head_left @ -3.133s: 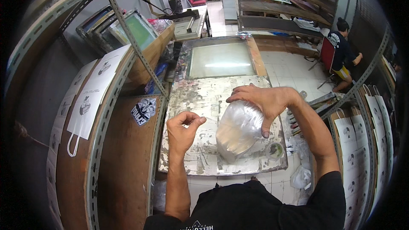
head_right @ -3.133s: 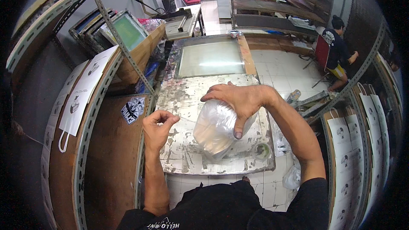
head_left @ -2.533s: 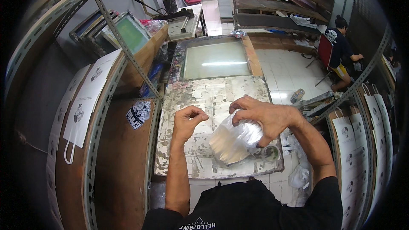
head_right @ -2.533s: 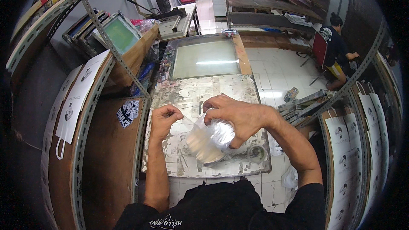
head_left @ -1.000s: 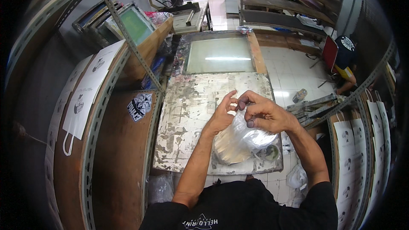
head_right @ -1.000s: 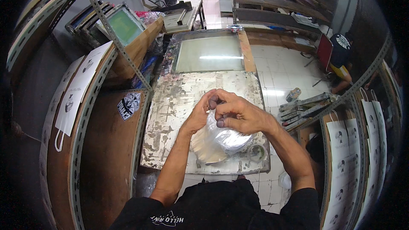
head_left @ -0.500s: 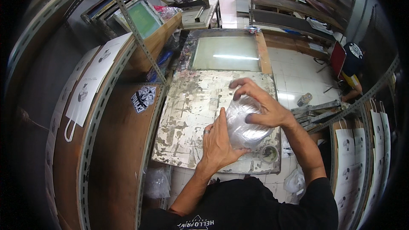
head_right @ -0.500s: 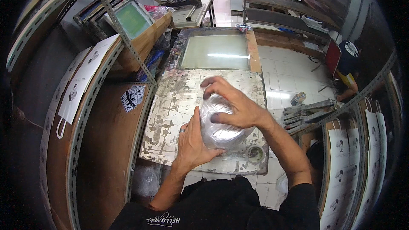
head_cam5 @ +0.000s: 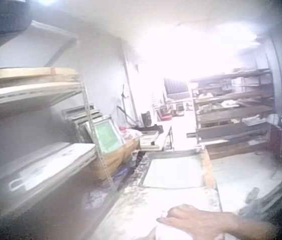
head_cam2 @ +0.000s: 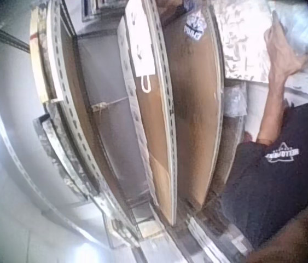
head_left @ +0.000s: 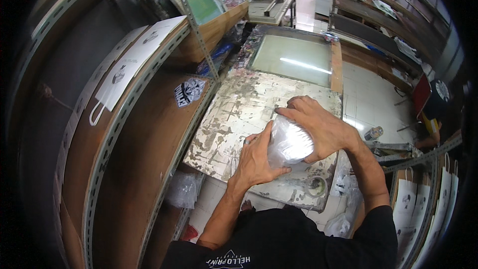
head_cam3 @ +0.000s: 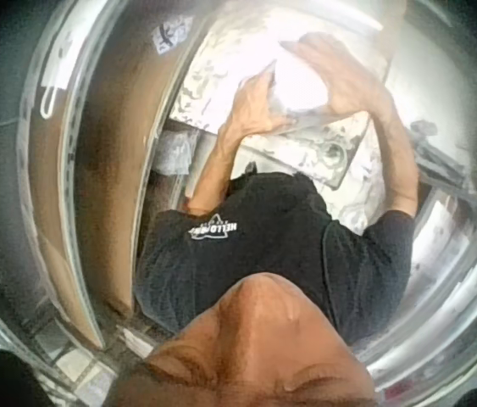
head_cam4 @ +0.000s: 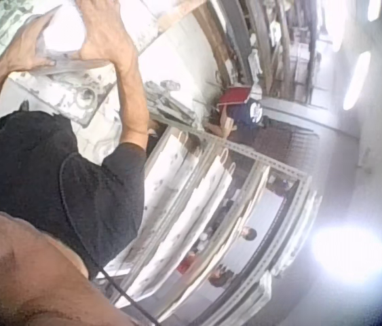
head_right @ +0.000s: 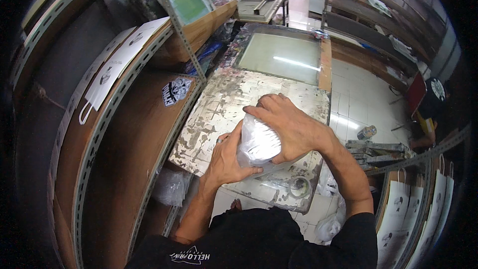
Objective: The person folds white paper shopping bags and inserts them into clear plastic protective bags. They then seal the plastic bags using a handheld heat sealer and place the finished packages onto a metal shelf.
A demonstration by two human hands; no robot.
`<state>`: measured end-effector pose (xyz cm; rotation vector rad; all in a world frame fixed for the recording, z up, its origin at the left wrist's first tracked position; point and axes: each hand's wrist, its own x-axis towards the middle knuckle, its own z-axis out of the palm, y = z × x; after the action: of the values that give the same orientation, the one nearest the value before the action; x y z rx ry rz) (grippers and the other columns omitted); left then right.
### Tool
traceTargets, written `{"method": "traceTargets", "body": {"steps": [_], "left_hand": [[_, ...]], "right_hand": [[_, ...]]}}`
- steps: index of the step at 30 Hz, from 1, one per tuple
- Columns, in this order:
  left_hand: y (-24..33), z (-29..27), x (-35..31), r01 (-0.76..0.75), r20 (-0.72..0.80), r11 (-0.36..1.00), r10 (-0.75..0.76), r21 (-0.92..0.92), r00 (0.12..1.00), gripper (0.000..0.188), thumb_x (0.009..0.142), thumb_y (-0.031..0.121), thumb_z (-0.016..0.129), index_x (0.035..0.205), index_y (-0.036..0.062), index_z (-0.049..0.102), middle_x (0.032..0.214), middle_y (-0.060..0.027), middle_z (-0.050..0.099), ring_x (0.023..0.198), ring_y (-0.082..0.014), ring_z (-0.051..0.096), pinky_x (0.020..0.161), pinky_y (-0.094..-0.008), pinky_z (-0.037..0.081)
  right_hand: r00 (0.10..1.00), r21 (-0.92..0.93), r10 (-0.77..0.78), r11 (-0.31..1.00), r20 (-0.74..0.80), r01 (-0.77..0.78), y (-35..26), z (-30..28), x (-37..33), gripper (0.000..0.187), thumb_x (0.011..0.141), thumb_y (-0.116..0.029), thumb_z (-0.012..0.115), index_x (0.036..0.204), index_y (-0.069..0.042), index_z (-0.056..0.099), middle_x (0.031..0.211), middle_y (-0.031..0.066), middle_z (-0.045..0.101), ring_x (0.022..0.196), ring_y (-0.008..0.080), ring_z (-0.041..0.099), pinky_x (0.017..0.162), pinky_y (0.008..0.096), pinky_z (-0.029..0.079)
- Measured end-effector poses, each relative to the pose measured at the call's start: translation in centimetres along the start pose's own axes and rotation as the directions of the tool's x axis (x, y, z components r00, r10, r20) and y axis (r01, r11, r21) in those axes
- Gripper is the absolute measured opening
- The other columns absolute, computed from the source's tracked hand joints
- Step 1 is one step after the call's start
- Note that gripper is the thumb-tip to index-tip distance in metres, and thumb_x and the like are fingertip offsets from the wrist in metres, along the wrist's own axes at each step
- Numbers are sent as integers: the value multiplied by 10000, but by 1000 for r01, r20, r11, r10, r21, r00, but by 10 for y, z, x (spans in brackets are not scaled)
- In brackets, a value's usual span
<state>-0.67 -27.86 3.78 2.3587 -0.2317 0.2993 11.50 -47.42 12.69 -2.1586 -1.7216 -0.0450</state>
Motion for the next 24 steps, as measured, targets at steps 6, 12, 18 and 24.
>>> {"method": "traceTargets", "body": {"steps": [6,12,18,24], "left_hand": [[-14,-2,-13,37,-65,996,-32,76,997,1116,601,525,862,1439,-38,388,1347,-257,533,1323,-403,448,1104,-499,293],[-49,6,-39,-89,-405,989,35,-115,914,1223,634,715,761,1495,-22,299,1511,-251,355,1417,-392,323,1147,-492,243],[-136,68,-137,9,-462,625,-587,-780,665,1252,696,847,588,1557,46,156,1563,-168,302,1453,-323,252,1155,-510,225],[-189,85,-199,-59,25,-326,-250,-944,968,1008,816,681,636,1502,33,283,1484,-113,424,1376,-276,385,1135,-483,292]], "right_hand": [[999,116,35,993,3,-35,10,4,16,1027,436,-304,826,1370,-53,481,1083,164,535,943,370,589,799,428,494],[982,215,147,969,-121,-119,-10,3,27,885,454,-279,789,1286,-62,576,1065,166,581,987,368,605,832,420,503],[845,583,388,804,-368,-115,-7,-4,37,871,423,-215,745,1245,19,578,1139,110,610,1077,232,581,1003,307,415],[686,932,647,334,-333,137,59,62,47,779,582,-113,708,1305,70,484,1087,115,615,979,199,617,900,308,492]]}}
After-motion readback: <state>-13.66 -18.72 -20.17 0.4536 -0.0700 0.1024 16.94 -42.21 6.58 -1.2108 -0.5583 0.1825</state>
